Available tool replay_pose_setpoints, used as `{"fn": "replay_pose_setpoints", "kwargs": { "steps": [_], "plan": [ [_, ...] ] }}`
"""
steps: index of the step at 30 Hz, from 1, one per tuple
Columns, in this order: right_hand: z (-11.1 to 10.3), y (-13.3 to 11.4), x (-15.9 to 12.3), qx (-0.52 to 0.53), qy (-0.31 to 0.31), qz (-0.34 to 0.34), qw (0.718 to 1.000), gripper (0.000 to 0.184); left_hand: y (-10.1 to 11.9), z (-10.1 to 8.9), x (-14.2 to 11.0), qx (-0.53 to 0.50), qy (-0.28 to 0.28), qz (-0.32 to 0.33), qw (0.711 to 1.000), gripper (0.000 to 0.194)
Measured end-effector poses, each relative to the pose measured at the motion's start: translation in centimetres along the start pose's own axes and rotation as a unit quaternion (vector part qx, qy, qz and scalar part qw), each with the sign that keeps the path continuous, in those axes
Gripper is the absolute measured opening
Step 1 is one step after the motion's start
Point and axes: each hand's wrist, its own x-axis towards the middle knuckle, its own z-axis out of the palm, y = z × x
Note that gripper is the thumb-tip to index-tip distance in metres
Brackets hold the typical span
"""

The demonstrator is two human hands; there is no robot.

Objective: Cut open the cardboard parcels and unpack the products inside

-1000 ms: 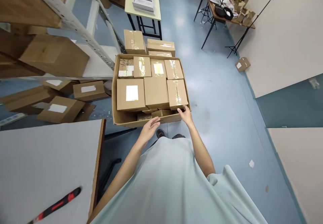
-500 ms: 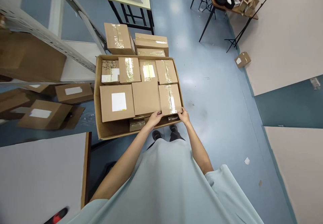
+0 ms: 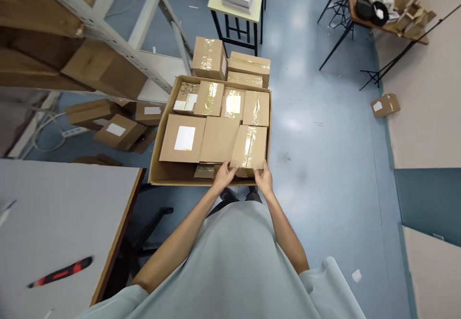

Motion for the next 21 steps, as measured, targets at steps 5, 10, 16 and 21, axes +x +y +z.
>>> {"fn": "replay_pose_setpoints", "kwargs": {
  "steps": [5, 10, 16, 21],
  "plan": [
    [-1.6, -8.2, -5.3, -0.031, -0.011, -0.085, 0.996, 0.078, 4.4, -4.4, -6.8, -0.042, 0.108, 0.070, 0.991, 0.050],
    [0.7, -16.4, -8.5, -0.066, -0.048, -0.237, 0.968, 0.075, 7.5, -10.0, -12.1, -0.155, 0.230, 0.036, 0.960, 0.044],
    [9.5, -21.4, -10.8, -0.045, -0.195, -0.373, 0.906, 0.070, 3.9, -19.0, -17.0, -0.219, 0.403, 0.040, 0.888, 0.041],
    [21.2, -23.0, -16.3, -0.031, -0.369, -0.379, 0.848, 0.073, -3.9, -27.4, -24.6, -0.230, 0.551, -0.005, 0.802, 0.040]
  ]
}}
